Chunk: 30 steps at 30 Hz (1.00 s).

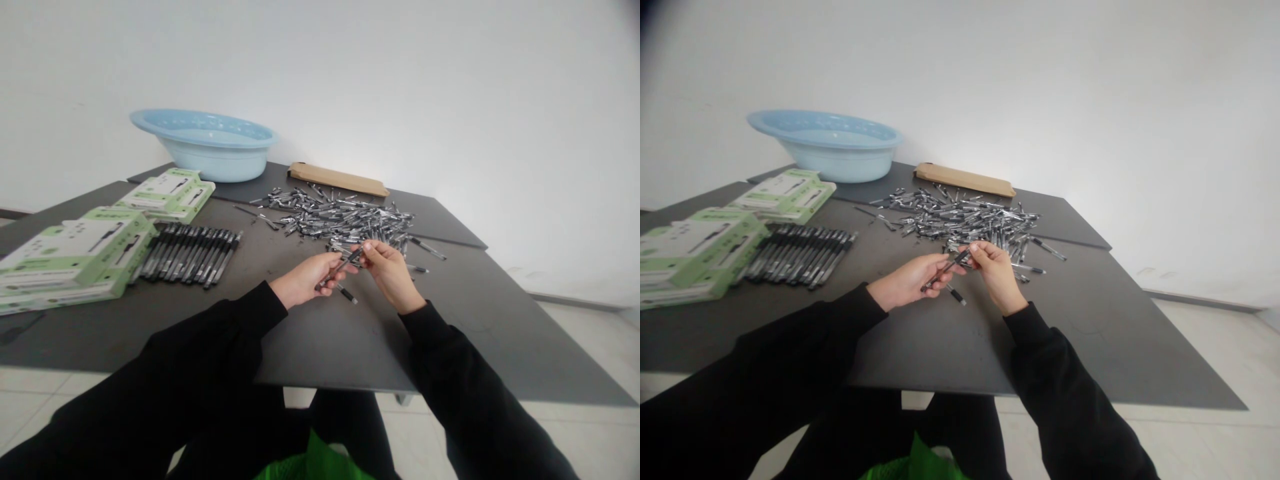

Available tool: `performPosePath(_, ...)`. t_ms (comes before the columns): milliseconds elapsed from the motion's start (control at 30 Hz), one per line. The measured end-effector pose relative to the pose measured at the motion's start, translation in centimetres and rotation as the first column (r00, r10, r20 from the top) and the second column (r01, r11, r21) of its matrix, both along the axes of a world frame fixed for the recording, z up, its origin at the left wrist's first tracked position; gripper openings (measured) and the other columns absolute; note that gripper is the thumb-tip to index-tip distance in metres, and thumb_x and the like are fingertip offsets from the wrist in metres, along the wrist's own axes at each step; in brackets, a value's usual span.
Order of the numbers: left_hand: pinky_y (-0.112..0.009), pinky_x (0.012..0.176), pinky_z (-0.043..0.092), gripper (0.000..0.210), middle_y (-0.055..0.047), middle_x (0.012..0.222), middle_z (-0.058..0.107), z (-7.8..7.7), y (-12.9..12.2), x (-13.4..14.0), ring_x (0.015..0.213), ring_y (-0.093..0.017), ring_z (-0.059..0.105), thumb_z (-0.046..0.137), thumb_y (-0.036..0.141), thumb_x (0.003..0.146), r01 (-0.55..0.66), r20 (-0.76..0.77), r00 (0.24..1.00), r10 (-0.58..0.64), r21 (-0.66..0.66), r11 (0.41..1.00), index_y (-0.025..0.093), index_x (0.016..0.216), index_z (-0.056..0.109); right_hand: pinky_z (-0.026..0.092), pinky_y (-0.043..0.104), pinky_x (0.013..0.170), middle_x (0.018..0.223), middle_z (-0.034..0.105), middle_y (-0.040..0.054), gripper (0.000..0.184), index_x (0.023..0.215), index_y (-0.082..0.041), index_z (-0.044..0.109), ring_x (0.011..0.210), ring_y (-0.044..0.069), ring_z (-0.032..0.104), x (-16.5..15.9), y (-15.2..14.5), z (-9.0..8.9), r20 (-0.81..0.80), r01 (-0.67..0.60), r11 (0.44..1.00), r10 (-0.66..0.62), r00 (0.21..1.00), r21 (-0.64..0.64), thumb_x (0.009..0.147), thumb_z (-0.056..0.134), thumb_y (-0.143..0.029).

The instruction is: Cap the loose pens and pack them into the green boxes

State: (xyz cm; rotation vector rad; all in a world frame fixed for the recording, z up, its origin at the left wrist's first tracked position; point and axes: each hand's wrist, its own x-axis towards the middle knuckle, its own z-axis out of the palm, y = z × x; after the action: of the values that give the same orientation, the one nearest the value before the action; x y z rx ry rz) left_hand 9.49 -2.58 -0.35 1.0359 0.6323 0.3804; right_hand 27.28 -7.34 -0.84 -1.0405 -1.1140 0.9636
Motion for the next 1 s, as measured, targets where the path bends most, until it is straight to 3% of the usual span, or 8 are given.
performPosePath(233,-0.020,0.045,0.018,0.036,0.002,0.065,0.047,-0.1,-0.1,-0.3,0.054,-0.005,0.035,0.078,0.044,0.071,-0.134,0.025,0.991,0.132,0.183,0.974,0.011,0.087,0.075,0.042,0.027,0.060,0.091,0.074,0.0040,0.028,0.080,-0.021,0.072,0.061,0.011,0.050,-0.2,-0.2,0.5,0.028,0.033,0.999,-0.033,0.999,-0.003,0.077,0.076,-0.048)
performPosePath(433,-0.021,0.046,0.017,0.034,0.001,0.067,0.053,-0.1,-0.1,-0.3,0.053,-0.005,0.035,0.077,0.039,0.072,-0.165,-0.002,0.986,0.169,0.214,0.963,0.013,0.094,0.078,0.044,0.027,0.061,0.092,0.076,0.0054,0.026,0.078,-0.021,0.074,0.062,0.011,0.051,-0.2,-0.2,0.7,-0.013,0.042,0.999,-0.042,0.999,-0.008,0.073,0.080,-0.045)
performPosePath(633,-0.021,0.048,0.021,0.030,0.001,0.065,0.055,0.1,-0.2,-0.4,0.052,-0.005,0.036,0.076,0.040,0.072,-0.198,-0.031,0.975,0.218,0.308,0.931,0.012,0.083,0.077,0.042,0.027,0.060,0.082,0.075,0.0038,0.027,0.079,-0.021,0.075,0.061,0.011,0.051,-0.1,0.0,0.1,-0.023,0.054,0.998,-0.055,0.998,-0.014,0.073,0.081,-0.047)
performPosePath(767,-0.020,0.046,0.021,0.030,0.001,0.064,0.055,0.1,0.0,-0.4,0.051,-0.005,0.037,0.079,0.037,0.068,-0.214,-0.026,0.973,0.230,0.274,0.937,0.011,0.083,0.077,0.044,0.028,0.062,0.089,0.075,0.0048,0.030,0.083,-0.021,0.074,0.064,0.012,0.055,0.0,0.1,-0.1,0.001,0.048,0.999,-0.048,0.999,-0.024,0.073,0.080,-0.049)
performPosePath(900,-0.019,0.046,0.025,0.025,0.001,0.064,0.054,0.1,0.7,-0.5,0.051,-0.005,0.039,0.073,0.033,0.075,-0.266,-0.033,0.959,0.281,0.234,0.935,0.011,0.086,0.076,0.046,0.030,0.067,0.098,0.074,0.0065,0.039,0.101,-0.020,0.071,0.073,0.015,0.060,0.9,0.2,-0.1,0.147,0.159,0.987,-0.152,0.977,-0.036,0.076,0.076,-0.050)
performPosePath(1000,-0.019,0.044,0.025,0.020,0.001,0.066,0.054,0.2,1.2,-0.8,0.050,-0.004,0.039,0.069,0.028,0.077,-0.314,-0.036,0.942,0.333,0.253,0.915,0.011,0.086,0.076,0.047,0.035,0.074,0.093,0.071,0.0065,0.026,0.097,-0.020,0.071,0.079,0.019,0.061,1.8,0.3,-0.2,0.475,0.261,0.958,-0.286,0.832,0.120,0.083,0.069,-0.041)
